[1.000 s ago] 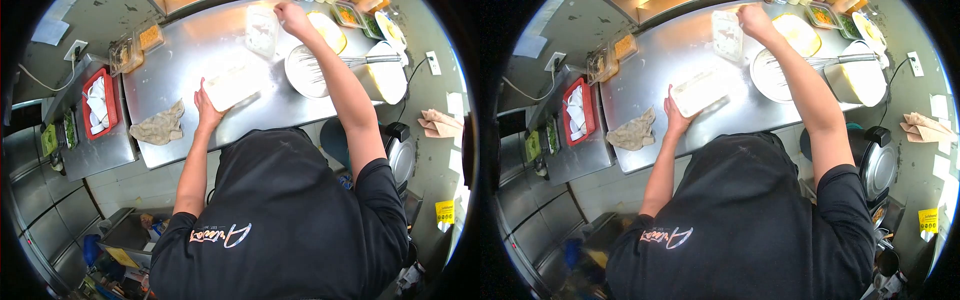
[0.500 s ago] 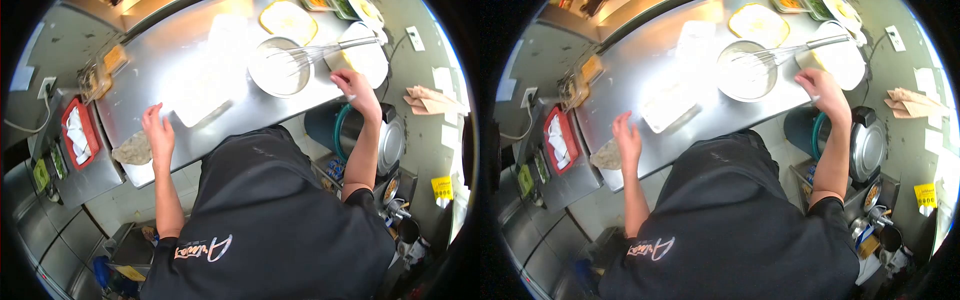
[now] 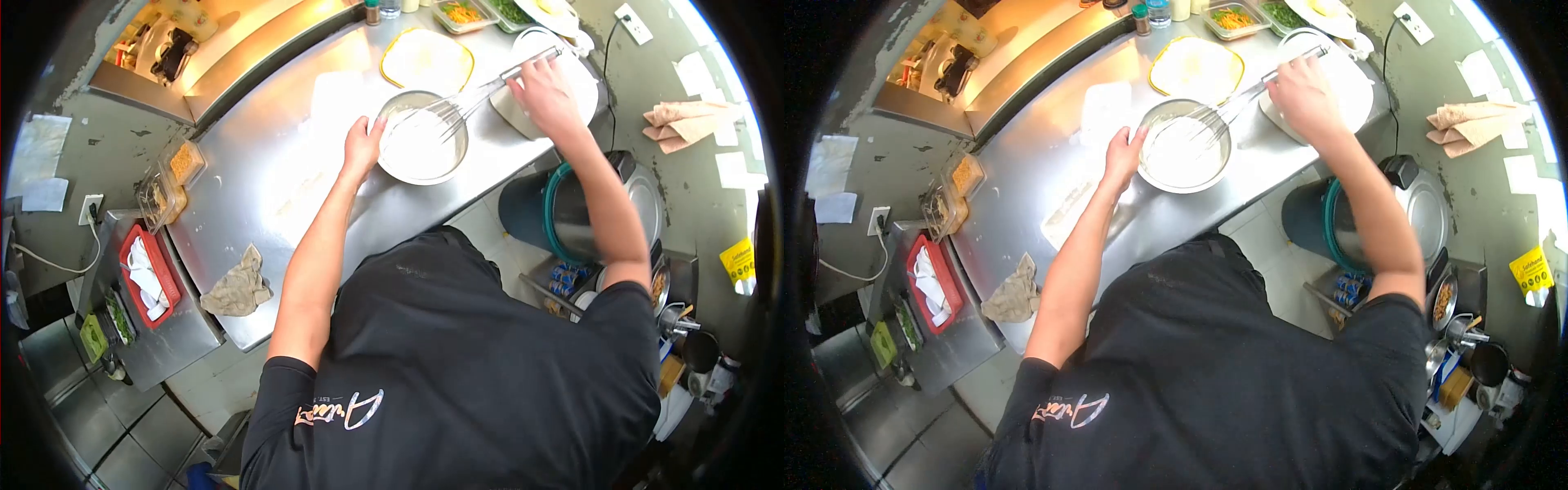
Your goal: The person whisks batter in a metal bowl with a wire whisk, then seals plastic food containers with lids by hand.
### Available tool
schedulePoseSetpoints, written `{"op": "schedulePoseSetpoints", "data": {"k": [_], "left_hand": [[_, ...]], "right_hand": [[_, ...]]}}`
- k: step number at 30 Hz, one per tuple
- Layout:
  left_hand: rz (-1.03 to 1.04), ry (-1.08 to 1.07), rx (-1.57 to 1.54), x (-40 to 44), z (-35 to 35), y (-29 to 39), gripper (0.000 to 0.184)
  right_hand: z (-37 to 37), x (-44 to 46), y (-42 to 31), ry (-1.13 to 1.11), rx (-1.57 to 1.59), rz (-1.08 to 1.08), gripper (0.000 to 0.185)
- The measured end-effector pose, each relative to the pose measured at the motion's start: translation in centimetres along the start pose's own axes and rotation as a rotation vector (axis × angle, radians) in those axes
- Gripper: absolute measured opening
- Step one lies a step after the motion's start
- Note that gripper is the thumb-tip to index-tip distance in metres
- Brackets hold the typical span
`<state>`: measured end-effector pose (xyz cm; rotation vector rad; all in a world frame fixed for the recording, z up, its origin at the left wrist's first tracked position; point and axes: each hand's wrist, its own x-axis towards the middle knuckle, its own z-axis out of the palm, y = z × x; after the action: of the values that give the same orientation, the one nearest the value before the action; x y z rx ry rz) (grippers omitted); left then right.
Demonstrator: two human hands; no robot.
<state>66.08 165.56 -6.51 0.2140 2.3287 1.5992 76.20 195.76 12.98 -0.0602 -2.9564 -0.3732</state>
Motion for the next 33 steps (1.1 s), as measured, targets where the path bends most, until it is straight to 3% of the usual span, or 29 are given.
{"op": "schedulePoseSetpoints", "data": {"k": [2, 3, 4, 6, 8, 9, 12, 15, 19, 22, 24, 28, 31, 33], "left_hand": [[-0.042, -0.085, -0.194, 0.2, 0.0, -1.4, 0.037], [-0.037, -0.091, -0.334, 0.3, 0.5, -2.7, 0.03], [-0.022, -0.082, -0.417, 0.3, 0.8, -2.7, 0.035], [-0.002, -0.073, -0.576, -0.8, 1.1, -2.7, 0.047], [0.019, -0.043, -0.568, -1.4, 0.2, -1.5, 0.041], [0.046, -0.019, -0.546, -2.0, -0.6, -0.5, 0.038], [0.019, 0.022, -0.725, -4.5, -4.2, 4.5, 0.02], [0.028, 0.074, -0.626, -5.4, -9.8, 7.0, 0.018], [0.117, 0.174, -0.461, -5.8, -16.8, 7.7, 0.02], [0.161, 0.248, -0.35, -7.1, -20.7, 6.1, 0.023], [0.174, 0.31, -0.289, -7.7, -21.7, 5.6, 0.026], [0.212, 0.408, -0.096, -9.8, -23.3, 3.3, 0.036], [0.26, 0.431, -0.024, -10.7, -22.8, 4.1, 0.04], [0.26, 0.461, 0.019, -11.1, -22.7, 3.7, 0.041]], "right_hand": [[-3.1, 0.6, -1.0, -0.674, 0.421, 0.476, 0.052], [0.4, -0.2, -0.5, -0.592, 0.747, 0.6, 0.058], [5.4, -1.2, -0.4, -0.493, 1.075, 0.713, 0.065], [9.2, -1.9, -2.6, -0.201, 1.739, 0.798, 0.045], [11.0, -0.6, -4.5, 0.093, 2.266, 0.776, 0.036], [10.9, 0.1, -4.2, 0.073, 2.44, 0.811, 0.024], [3.9, 1.1, -5.0, -0.019, 2.204, 0.55, 0.03], [-2.1, 1.6, -4.2, -0.341, 2.109, 0.235, 0.041], [-4.8, 2.0, -5.6, -0.697, 2.436, 0.025, 0.048], [-1.1, 0.7, -8.4, -0.986, 2.662, -0.069, 0.059], [-1.8, 0.2, -10.3, -1.187, 2.521, 0.156, 0.061], [-3.4, 0.1, -11.9, -1.511, 1.947, 0.084, 0.046], [-5.7, -0.1, -14.0, -1.332, 1.225, -0.213, 0.041], [-6.7, -0.4, -14.3, -1.08, 1.087, -0.374, 0.039]]}}
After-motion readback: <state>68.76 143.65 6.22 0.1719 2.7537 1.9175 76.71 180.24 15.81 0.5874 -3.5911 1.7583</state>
